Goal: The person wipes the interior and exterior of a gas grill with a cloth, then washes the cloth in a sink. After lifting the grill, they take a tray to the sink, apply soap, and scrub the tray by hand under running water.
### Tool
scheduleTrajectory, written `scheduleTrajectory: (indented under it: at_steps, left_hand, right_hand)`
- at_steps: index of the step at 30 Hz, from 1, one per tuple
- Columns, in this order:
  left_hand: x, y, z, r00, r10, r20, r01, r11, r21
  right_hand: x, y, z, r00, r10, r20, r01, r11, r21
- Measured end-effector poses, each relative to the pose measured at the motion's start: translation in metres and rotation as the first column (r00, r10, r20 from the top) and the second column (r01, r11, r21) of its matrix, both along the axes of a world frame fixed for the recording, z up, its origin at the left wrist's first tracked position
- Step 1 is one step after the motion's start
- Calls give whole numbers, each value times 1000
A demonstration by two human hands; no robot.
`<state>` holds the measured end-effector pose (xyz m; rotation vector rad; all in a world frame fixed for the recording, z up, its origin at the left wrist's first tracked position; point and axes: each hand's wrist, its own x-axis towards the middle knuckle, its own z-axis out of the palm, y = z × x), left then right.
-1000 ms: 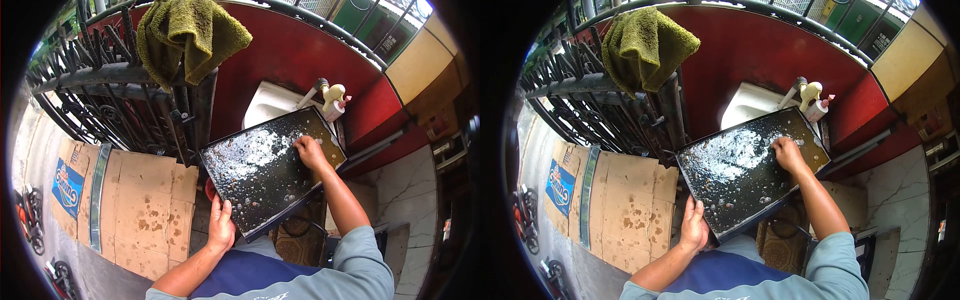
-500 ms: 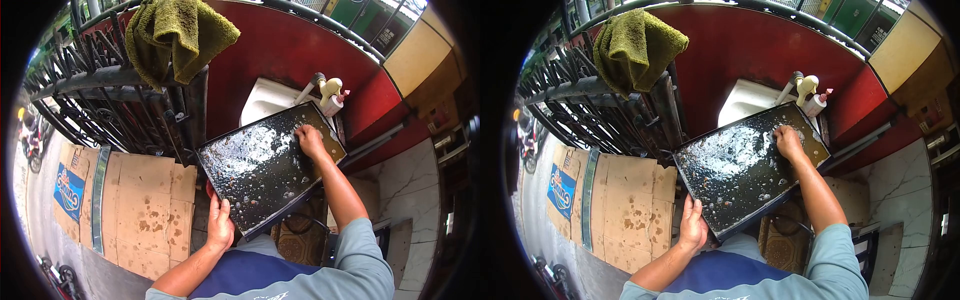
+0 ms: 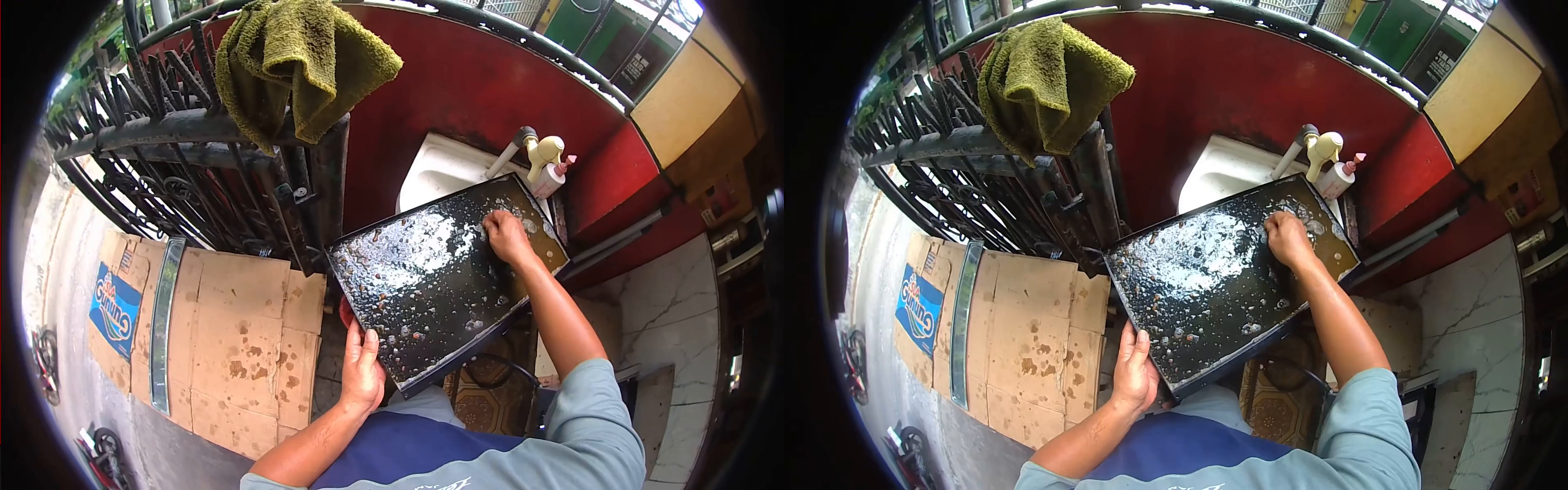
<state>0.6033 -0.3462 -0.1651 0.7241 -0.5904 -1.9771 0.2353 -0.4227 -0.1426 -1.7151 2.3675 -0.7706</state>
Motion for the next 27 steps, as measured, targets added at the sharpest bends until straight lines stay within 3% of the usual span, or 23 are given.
scheduleTrajectory:
  at_steps: [1,4,6,8,9,10,12,16,20,22,24,26,27]
  left_hand:
    - [-1,0,-1,1000,7,0,-7,1000,1]
    - [-1,2,2,999,-1,-49,3,999,32]
    - [-1,3,2,999,18,-26,-17,999,32]
    - [-2,2,-4,1000,28,-9,-28,999,35]
    - [-1,2,0,1000,18,-25,-18,999,30]
    - [-1,3,3,999,4,-41,-3,1000,24]
    - [-1,3,4,1000,-3,-29,4,1000,24]
    - [-1,2,2,1000,4,-11,-4,1000,25]
    - [0,2,4,999,-9,-36,10,999,32]
    - [0,2,-2,999,-13,-30,14,1000,11]
    - [-1,2,-1,1000,-5,-30,6,1000,23]
    - [1,5,-1,1000,-13,-26,14,999,37]
    - [-1,5,-2,1000,-5,-6,5,1000,15]
  right_hand:
    - [-3,1,-2,1000,18,5,-18,1000,-15]
    - [-29,-1,-6,978,-197,-63,192,979,-71]
    - [-25,6,-12,992,-97,-76,95,995,-32]
    - [3,15,7,998,-23,52,22,1000,21]
    - [-2,14,10,990,-97,105,91,994,57]
    - [-18,13,3,990,-138,5,138,990,-10]
    - [-32,12,-8,976,-218,-17,217,975,-48]
    - [29,35,14,994,92,58,-95,995,44]
    - [-15,43,-5,990,-133,-40,131,989,-64]
    - [8,56,0,999,-28,-27,27,999,-33]
    - [49,73,23,981,186,62,-187,982,8]
    - [38,82,24,993,76,91,-77,997,6]
    - [18,84,14,1000,-2,21,3,1000,-7]
